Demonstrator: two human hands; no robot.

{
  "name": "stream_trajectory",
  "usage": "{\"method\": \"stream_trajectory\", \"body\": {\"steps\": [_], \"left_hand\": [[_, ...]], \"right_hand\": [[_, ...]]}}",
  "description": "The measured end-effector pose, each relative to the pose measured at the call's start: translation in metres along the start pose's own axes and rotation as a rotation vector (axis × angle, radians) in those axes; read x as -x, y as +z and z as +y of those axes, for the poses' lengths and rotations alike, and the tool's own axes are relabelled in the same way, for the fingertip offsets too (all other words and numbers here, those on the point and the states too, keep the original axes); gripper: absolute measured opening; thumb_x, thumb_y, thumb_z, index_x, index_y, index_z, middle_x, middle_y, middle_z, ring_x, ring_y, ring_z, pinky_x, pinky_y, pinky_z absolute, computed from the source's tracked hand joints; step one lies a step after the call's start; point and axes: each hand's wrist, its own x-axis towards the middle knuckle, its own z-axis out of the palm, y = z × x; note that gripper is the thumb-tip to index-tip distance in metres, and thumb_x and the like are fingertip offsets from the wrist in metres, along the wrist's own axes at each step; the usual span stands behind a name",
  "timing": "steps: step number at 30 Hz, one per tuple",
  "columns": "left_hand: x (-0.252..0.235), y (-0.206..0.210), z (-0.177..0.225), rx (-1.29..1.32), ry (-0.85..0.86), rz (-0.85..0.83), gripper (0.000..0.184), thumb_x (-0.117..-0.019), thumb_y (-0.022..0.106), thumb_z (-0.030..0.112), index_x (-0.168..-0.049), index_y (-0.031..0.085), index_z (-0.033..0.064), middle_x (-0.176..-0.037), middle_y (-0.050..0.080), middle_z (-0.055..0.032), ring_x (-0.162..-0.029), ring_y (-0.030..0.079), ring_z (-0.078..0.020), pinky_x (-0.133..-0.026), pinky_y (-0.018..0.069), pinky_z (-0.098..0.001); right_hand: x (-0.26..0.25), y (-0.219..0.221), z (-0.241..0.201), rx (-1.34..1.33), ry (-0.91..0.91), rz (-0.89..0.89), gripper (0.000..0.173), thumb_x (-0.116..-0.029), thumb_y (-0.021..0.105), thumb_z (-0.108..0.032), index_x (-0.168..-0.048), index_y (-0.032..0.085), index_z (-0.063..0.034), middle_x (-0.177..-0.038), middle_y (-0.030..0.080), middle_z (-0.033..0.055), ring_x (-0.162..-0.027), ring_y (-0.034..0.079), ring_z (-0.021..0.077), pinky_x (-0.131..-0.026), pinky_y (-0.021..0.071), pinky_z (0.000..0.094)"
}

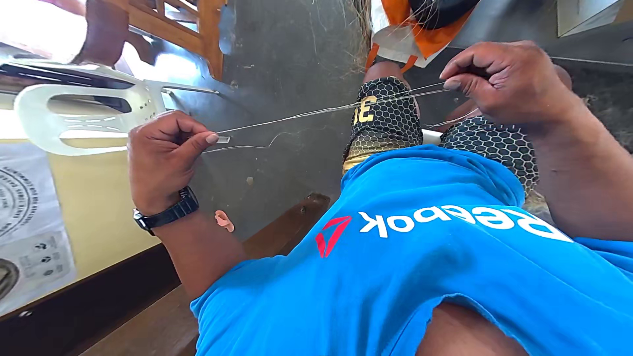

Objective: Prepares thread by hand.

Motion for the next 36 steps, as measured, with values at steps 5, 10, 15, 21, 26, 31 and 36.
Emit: {"method": "stream_trajectory", "body": {"steps": [5, 10, 15, 21, 26, 31, 36], "left_hand": [[0.01, -0.014, -0.012, 0.059, -0.04, 0.031, 0.006, -0.093, 0.075, 0.021, -0.094, 0.068, 0.0209, -0.088, 0.066, 0.0169, -0.075, 0.061, 0.0052, -0.069, 0.052, -0.0143], [0.019, -0.027, -0.039, 0.124, -0.116, 0.028, 0.007, -0.0924, 0.075, 0.02, -0.093, 0.069, 0.0222, -0.088, 0.067, 0.0166, -0.077, 0.062, 0.004, -0.072, 0.0533, -0.0153], [0.028, -0.034, -0.08, 0.148, -0.23, 0.065, 0.009, -0.0903, 0.077, 0.022, -0.091, 0.069, 0.0235, -0.084, 0.067, 0.0168, -0.07, 0.059, 0.0052, -0.065, 0.0502, -0.0137], [0.025, -0.036, -0.112, -0.254, -0.559, 0.105, 0.01, -0.0942, 0.073, 0.021, -0.094, 0.067, 0.0128, -0.075, 0.06, 0.0093, -0.061, 0.05, 0.0016, -0.059, 0.045, -0.0204], [-0.025, 0.029, -0.06, -0.527, -0.526, -0.109, 0.042, -0.1009, 0.066, 0.028, -0.13, 0.065, -0.0011, -0.132, 0.061, -0.0303, -0.128, 0.054, -0.0512, -0.105, 0.037, -0.0755], [-0.063, 0.196, 0.048, -0.051, 0.118, -0.235, 0.036, -0.103, 0.06, 0.022, -0.132, 0.065, 0.0012, -0.134, 0.065, -0.0146, -0.129, 0.06, -0.0236, -0.111, 0.0479, -0.0422], [-0.073, 0.264, 0.046, 0.306, 0.212, -0.268, 0.019, -0.1037, 0.058, 0.012, -0.104, 0.072, -0.0009, -0.088, 0.069, -0.0069, -0.076, 0.063, -0.0096, -0.073, 0.0545, -0.0281]], "right_hand": [[0.01, -0.022, 0.008, 0.009, -0.042, -0.038, 0.03, -0.1059, 0.055, -0.026, -0.105, 0.073, -0.0024, -0.098, 0.07, 0.0102, -0.083, 0.062, 0.0061, -0.077, 0.0521, 0.0231], [0.019, -0.034, 0.019, -0.03, -0.01, -0.054, 0.03, -0.1031, 0.06, -0.03, -0.098, 0.073, -0.0032, -0.092, 0.069, 0.006, -0.078, 0.058, 0.0013, -0.072, 0.0493, 0.0201], [0.018, -0.034, 0.012, 0.003, -0.007, -0.074, 0.03, -0.1027, 0.059, -0.03, -0.096, 0.073, -0.0045, -0.09, 0.069, 0.0044, -0.078, 0.058, 0.0008, -0.071, 0.0491, 0.0194], [0.013, -0.029, 0.011, 0.052, -0.002, -0.145, 0.029, -0.1032, 0.056, -0.029, -0.094, 0.073, -0.0067, -0.086, 0.067, 0.0027, -0.072, 0.056, 0.0025, -0.066, 0.0475, 0.0216], [0.001, -0.004, -0.005, 0.147, -0.025, -0.255, 0.032, -0.1034, 0.052, -0.027, -0.094, 0.074, -0.0072, -0.088, 0.07, 0.0073, -0.078, 0.065, 0.0179, -0.07, 0.053, 0.0409], [-0.005, 0.024, -0.021, 0.168, -0.075, -0.344, 0.031, -0.1048, 0.052, -0.028, -0.093, 0.073, -0.0089, -0.087, 0.07, 0.0063, -0.08, 0.067, 0.0208, -0.071, 0.0548, 0.045], [0.002, 0.009, -0.017, 0.146, -0.073, -0.302, 0.032, -0.1051, 0.051, -0.027, -0.094, 0.072, -0.0059, -0.086, 0.068, 0.0089, -0.078, 0.066, 0.0216, -0.069, 0.054, 0.0444]]}}
